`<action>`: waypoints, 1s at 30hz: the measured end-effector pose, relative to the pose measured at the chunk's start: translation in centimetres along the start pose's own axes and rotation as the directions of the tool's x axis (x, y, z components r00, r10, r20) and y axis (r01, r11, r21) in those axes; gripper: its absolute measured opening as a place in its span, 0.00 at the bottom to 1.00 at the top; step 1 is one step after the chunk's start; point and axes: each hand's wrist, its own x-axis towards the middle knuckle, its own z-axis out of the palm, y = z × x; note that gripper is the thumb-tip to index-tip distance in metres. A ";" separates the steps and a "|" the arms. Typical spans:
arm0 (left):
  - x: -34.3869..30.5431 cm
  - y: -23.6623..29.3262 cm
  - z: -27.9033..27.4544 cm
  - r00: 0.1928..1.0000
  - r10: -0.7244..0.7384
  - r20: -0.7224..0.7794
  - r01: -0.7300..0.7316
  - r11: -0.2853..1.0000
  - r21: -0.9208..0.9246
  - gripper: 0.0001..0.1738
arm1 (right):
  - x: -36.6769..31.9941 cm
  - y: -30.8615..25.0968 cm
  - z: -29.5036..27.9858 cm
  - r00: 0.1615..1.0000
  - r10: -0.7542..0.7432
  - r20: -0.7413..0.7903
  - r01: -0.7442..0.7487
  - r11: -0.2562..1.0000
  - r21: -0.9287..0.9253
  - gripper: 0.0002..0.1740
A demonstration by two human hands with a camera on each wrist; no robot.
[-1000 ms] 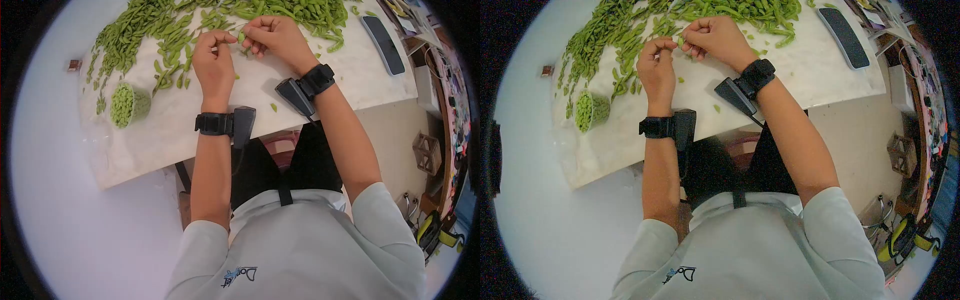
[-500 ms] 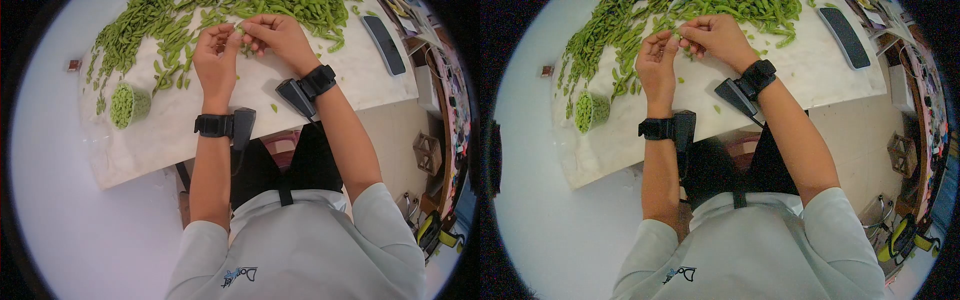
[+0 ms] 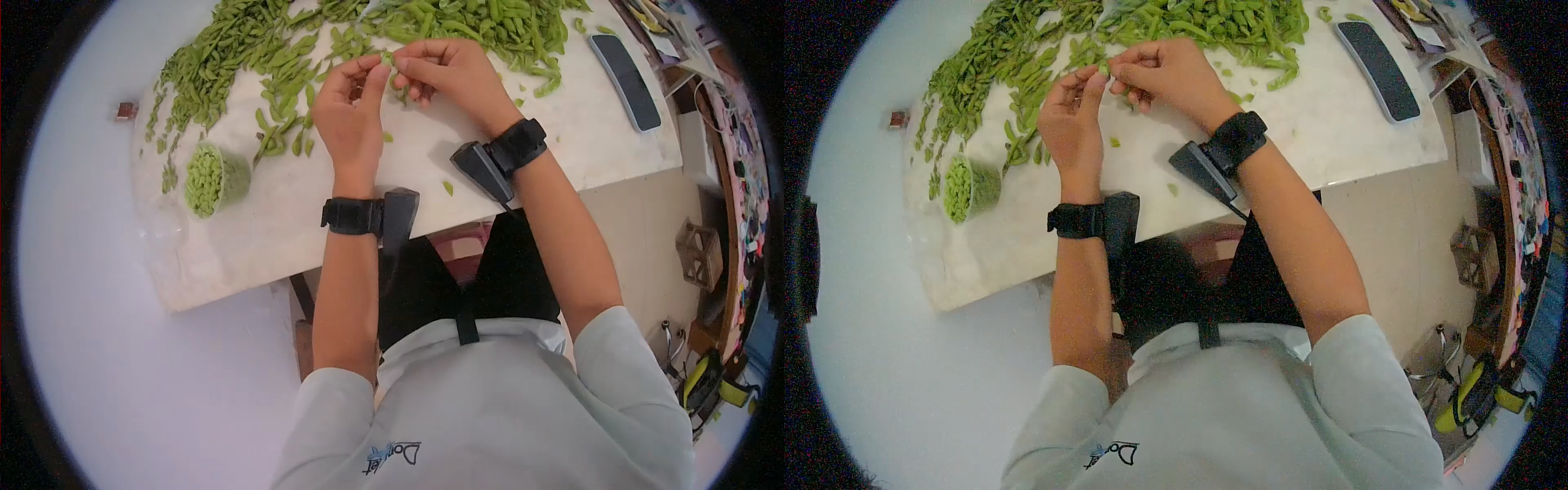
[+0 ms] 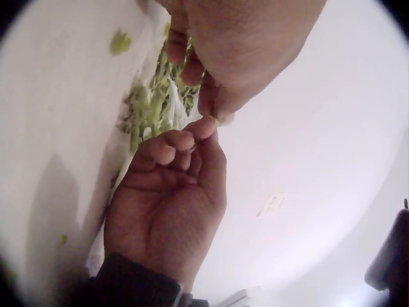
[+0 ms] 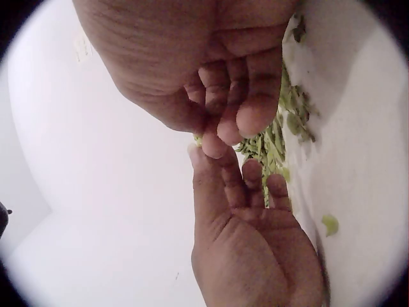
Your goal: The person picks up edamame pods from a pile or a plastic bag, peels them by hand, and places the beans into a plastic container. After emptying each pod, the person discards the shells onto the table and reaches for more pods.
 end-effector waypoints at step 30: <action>0.1 -0.5 -0.7 0.941 -0.250 0.226 0.305 0.918 -0.254 0.12 | -0.3 -0.4 -0.1 0.996 0.050 0.071 -0.047 0.998 -0.041 0.07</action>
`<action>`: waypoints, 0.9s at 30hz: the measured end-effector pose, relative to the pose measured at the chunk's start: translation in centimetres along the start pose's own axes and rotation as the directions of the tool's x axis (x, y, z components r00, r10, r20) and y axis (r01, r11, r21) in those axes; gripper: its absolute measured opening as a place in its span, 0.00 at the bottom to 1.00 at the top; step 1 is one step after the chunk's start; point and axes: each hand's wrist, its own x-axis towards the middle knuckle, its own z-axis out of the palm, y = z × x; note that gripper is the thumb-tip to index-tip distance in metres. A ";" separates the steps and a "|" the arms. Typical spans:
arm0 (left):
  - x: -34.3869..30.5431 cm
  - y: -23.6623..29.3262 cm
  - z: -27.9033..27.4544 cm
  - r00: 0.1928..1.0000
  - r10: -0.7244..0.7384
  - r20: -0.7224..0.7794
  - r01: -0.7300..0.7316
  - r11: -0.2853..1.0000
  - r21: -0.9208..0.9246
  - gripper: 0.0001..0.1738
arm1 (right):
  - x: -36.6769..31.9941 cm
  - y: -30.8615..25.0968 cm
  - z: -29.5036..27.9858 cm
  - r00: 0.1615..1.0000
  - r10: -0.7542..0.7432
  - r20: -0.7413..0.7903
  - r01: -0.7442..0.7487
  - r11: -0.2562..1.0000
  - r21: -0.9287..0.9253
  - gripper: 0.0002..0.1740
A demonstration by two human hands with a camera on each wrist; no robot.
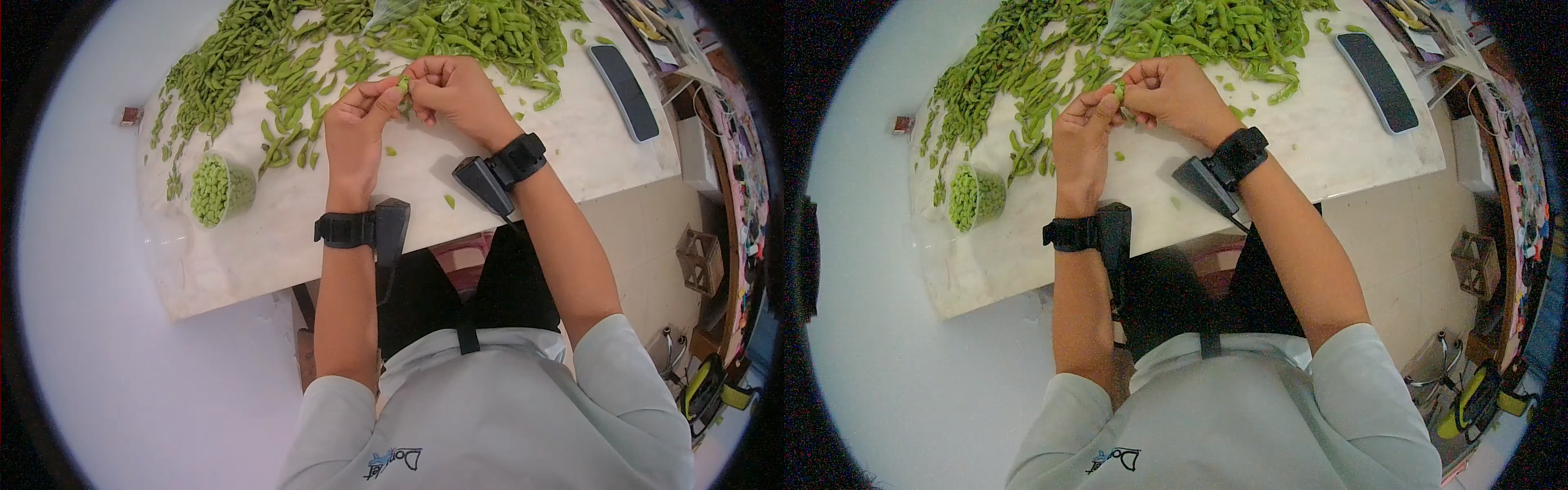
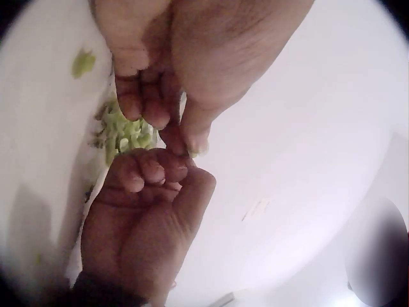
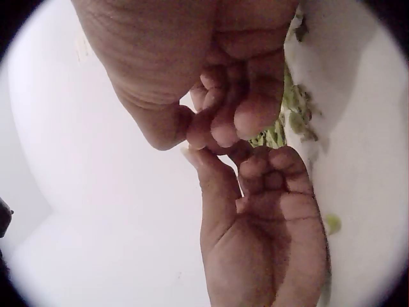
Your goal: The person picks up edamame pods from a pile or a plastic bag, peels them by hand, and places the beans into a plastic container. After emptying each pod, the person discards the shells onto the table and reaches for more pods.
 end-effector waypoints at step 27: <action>-0.2 0.8 0.7 0.951 0.267 -0.152 -0.233 0.950 0.210 0.09 | 0.4 0.1 -0.2 0.966 -0.017 -0.259 0.045 0.994 0.100 0.13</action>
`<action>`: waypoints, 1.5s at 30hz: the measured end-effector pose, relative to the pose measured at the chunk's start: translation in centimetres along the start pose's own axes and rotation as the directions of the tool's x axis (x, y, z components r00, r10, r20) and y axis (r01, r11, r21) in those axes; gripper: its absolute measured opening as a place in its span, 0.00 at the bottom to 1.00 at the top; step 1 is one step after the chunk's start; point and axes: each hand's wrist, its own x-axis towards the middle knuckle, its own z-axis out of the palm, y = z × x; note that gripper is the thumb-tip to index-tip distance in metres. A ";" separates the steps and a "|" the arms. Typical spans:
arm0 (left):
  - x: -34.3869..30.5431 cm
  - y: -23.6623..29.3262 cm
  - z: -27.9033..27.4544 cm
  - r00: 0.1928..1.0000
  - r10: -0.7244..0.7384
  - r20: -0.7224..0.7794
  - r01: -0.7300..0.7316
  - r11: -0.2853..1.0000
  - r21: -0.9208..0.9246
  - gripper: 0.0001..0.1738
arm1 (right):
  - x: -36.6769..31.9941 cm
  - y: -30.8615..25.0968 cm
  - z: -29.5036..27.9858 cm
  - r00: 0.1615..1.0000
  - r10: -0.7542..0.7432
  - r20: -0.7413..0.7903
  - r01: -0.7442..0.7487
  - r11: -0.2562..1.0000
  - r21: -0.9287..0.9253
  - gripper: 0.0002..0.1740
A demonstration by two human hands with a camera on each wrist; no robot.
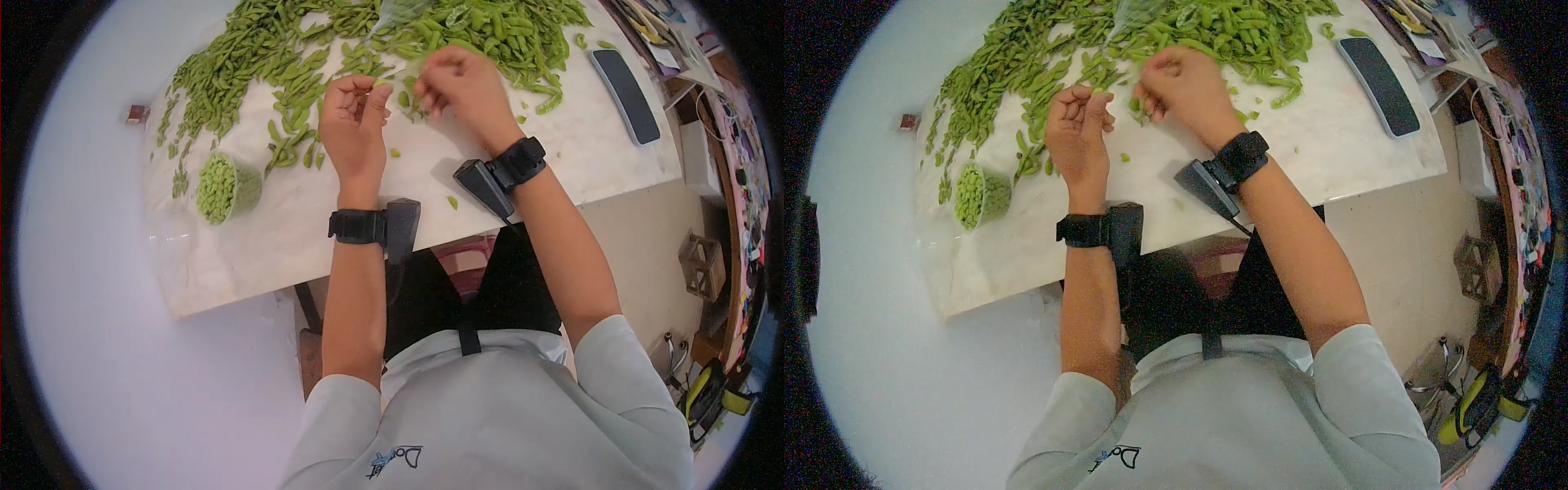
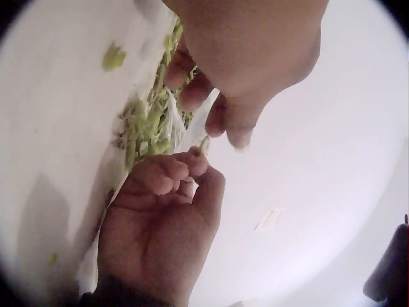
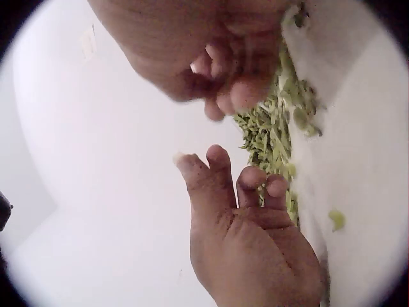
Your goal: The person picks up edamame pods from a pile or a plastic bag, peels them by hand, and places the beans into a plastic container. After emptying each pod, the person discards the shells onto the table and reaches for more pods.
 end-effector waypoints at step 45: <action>-2.8 9.0 -20.1 0.901 0.275 0.335 -0.387 0.162 0.908 0.14 | -0.1 0.4 0.0 0.995 -0.053 -0.079 0.061 0.994 0.092 0.12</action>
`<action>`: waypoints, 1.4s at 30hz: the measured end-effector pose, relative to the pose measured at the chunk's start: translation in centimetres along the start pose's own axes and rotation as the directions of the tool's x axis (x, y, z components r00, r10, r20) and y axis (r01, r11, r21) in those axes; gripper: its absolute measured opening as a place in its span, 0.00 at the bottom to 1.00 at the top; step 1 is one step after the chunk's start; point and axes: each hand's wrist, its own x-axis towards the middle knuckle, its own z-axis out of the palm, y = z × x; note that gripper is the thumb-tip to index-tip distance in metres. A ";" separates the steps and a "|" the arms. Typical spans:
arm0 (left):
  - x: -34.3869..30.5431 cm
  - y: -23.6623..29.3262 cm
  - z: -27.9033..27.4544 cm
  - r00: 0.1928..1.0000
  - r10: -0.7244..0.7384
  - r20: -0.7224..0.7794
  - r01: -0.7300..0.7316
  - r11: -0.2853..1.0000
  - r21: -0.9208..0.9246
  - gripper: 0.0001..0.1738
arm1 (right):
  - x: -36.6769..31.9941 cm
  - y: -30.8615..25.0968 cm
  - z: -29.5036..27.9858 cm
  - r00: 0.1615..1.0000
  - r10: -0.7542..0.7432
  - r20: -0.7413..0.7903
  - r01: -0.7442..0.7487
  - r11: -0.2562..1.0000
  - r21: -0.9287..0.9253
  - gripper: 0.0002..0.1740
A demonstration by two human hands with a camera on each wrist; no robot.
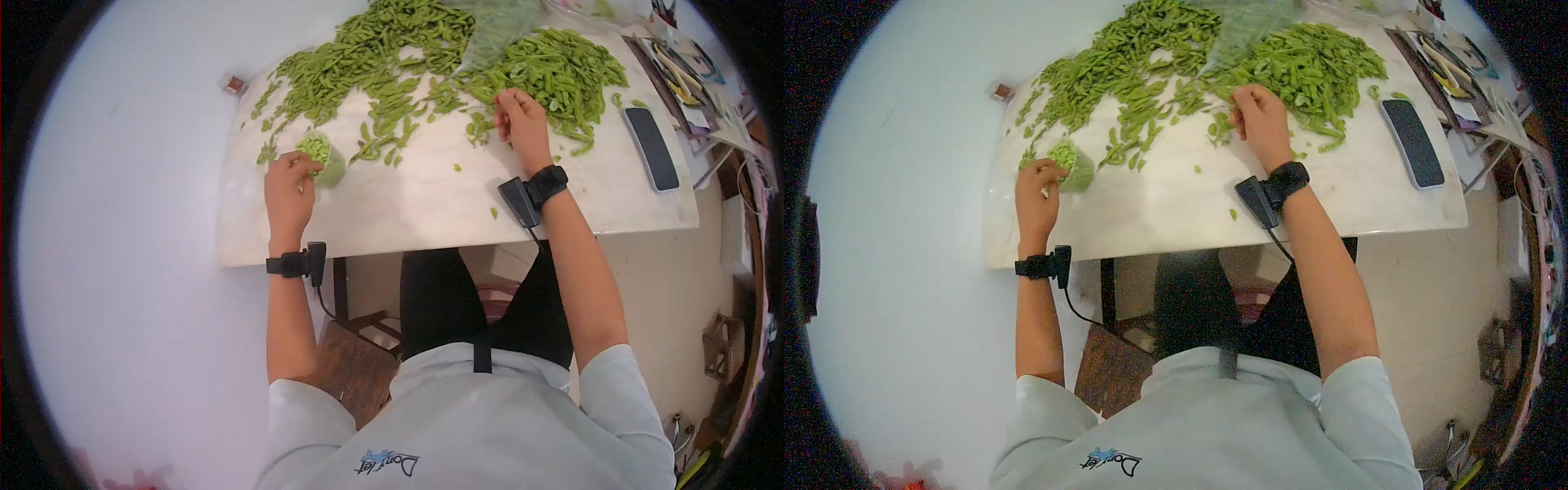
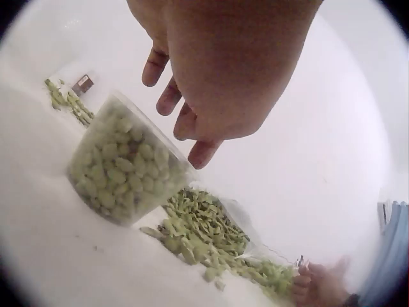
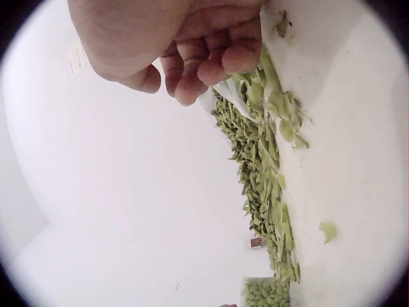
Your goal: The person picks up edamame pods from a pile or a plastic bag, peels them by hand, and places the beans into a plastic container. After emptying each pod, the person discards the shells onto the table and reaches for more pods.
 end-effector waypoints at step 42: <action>9.6 14.8 13.5 0.997 -0.059 0.050 0.076 0.591 -0.803 0.11 | 0.1 0.2 0.0 0.991 -0.008 0.130 0.008 1.000 -0.005 0.13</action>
